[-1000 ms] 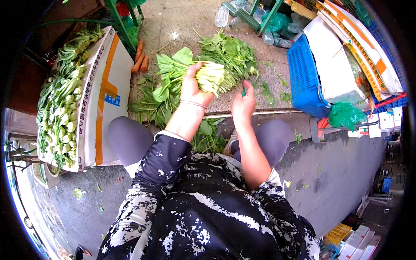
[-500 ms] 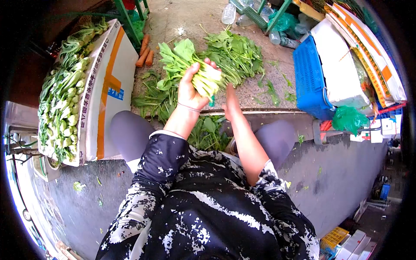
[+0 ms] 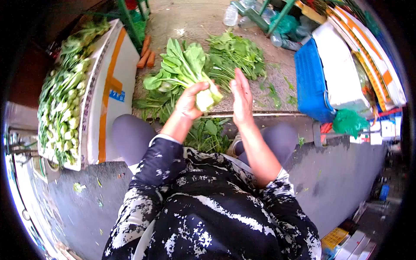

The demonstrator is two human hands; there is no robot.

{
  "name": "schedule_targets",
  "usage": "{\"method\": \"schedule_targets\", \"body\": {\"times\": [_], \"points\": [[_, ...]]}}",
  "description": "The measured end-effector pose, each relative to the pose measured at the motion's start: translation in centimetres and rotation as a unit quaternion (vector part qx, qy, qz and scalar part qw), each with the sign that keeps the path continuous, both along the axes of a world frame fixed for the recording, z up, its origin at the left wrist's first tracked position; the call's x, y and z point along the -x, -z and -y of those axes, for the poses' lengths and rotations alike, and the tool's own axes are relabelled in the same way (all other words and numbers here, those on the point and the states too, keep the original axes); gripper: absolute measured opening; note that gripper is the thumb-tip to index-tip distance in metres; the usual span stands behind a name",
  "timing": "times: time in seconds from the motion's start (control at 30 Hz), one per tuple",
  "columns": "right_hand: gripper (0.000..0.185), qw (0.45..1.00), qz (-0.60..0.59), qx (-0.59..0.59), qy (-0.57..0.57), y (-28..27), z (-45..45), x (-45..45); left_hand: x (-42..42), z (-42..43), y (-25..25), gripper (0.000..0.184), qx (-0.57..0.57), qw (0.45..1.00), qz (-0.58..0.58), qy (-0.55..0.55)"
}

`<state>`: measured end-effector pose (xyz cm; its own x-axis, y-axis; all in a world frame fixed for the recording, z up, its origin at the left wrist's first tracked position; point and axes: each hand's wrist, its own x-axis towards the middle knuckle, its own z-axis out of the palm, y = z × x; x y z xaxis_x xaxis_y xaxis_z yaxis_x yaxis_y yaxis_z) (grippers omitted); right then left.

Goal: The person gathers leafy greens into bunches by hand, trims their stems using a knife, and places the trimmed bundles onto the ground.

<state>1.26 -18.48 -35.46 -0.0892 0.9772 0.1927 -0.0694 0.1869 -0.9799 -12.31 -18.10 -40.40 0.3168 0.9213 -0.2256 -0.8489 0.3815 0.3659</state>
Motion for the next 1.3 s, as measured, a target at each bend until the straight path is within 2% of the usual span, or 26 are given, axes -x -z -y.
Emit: {"method": "schedule_targets", "body": {"times": [0.03,0.07,0.1,0.13,0.17,0.23,0.27,0.3,0.33,0.37,0.43,0.5,0.57,0.63,0.67,0.8,0.87,0.9,0.97,1.0,1.03,1.07,1.13,1.17,1.2,1.3], "points": [[0.057,0.991,0.078,-0.088,-0.059,-0.2,-0.9,-1.8,0.7,0.3,0.1,0.027,0.011,0.999,-0.024,0.044],[0.060,0.916,0.304,-0.259,-0.044,-0.5,-1.1,-3.5,1.1,0.8,0.1,0.026,0.015,0.993,-0.067,0.092],[0.069,0.822,0.477,-0.299,-0.091,-3.0,-0.2,-3.7,1.3,1.5,-0.5,0.026,0.017,0.984,-0.109,0.139],[0.075,0.758,0.526,-0.347,-0.166,-3.7,0.4,-3.6,1.2,2.0,-0.6,0.028,-0.001,0.974,-0.152,0.169],[0.081,0.727,0.528,-0.379,-0.221,-4.0,0.9,-3.4,1.0,2.5,-0.7,0.031,-0.012,0.961,-0.186,0.205],[0.093,0.719,0.491,-0.383,-0.309,-3.8,1.2,-3.1,0.9,3.2,-0.2,0.036,0.004,0.929,-0.217,0.300],[0.097,0.704,0.507,-0.378,-0.323,-4.0,1.3,-3.0,1.0,3.7,-0.9,0.039,-0.046,0.907,-0.245,0.339],[0.101,0.690,0.521,-0.372,-0.338,-4.6,1.3,-2.9,1.2,4.4,-1.4,0.042,0.000,0.897,-0.233,0.375],[0.098,0.666,0.543,-0.373,-0.348,-4.6,1.2,-2.9,1.3,4.7,-1.9,0.042,-0.020,0.885,-0.226,0.407],[0.090,0.664,0.536,-0.397,-0.338,-3.9,1.2,-2.9,1.4,4.9,-2.5,0.042,-0.039,0.870,-0.219,0.440],[0.079,0.677,0.500,-0.454,-0.294,-2.5,1.3,-2.8,1.4,5.3,-3.2,0.041,0.000,0.857,-0.242,0.455],[0.054,0.715,0.438,-0.471,-0.274,-1.3,1.2,-2.9,1.1,5.8,-4.6,0.044,0.049,0.867,-0.245,0.431],[0.023,0.756,0.385,-0.473,-0.237,0.1,1.2,-2.8,1.0,5.9,-4.8,0.040,0.039,0.878,-0.229,0.419],[0.014,0.780,0.354,-0.477,-0.195,0.8,1.2,-3.0,1.3,5.6,-5.2,0.043,0.069,0.879,-0.209,0.422],[0.007,0.790,0.349,-0.478,-0.162,0.9,1.4,-3.1,0.5,5.4,-6.6,0.052,0.045,0.882,-0.218,0.415],[0.004,0.839,0.325,-0.425,-0.103,-1.1,1.3,-5.6,1.0,3.9,-8.4,0.087,0.093,0.902,-0.066,0.417],[0.005,0.835,0.343,-0.430,0.008,-2.0,0.4,-6.8,-0.3,2.4,-10.3,0.106,0.078,0.892,-0.058,0.440],[0.006,0.836,0.327,-0.435,0.066,-2.6,-0.5,-7.7,-1.1,1.4,-10.6,0.101,0.025,0.879,-0.100,0.466],[0.004,0.833,0.347,-0.412,0.130,-4.4,-2.0,-11.6,-0.9,0.9,-8.9,0.093,-0.087,0.888,-0.242,0.382],[0.007,0.823,0.371,-0.391,0.181,-4.9,-2.3,-14.3,-3.3,0.9,-9.7,0.080,-0.021,0.908,-0.259,0.330],[0.014,0.834,0.373,-0.365,0.181,-5.0,-2.8,-17.3,-4.4,0.9,-9.8,0.066,-0.005,0.914,-0.255,0.314],[0.021,0.811,0.411,-0.348,0.228,-4.7,-2.6,-20.7,-4.3,0.8,-9.0,0.062,0.017,0.915,-0.254,0.313],[0.031,0.806,0.452,-0.271,0.269,-2.7,-1.8,-27.1,-4.0,0.9,-6.9,0.057,0.066,0.911,-0.262,0.310],[0.020,0.800,0.494,-0.203,0.274,-1.4,-0.8,-30.0,-3.7,1.2,-5.6,0.057,0.087,0.910,-0.274,0.297],[0.023,0.776,0.553,-0.124,0.277,1.1,0.0,-32.7,-3.8,1.5,-4.6,0.054,0.106,0.912,-0.275,0.286],[0.016,0.660,0.703,0.146,0.221,10.1,3.0,-39.3,-4.7,2.5,-2.2,0.050,0.154,0.906,-0.270,0.289]]}}
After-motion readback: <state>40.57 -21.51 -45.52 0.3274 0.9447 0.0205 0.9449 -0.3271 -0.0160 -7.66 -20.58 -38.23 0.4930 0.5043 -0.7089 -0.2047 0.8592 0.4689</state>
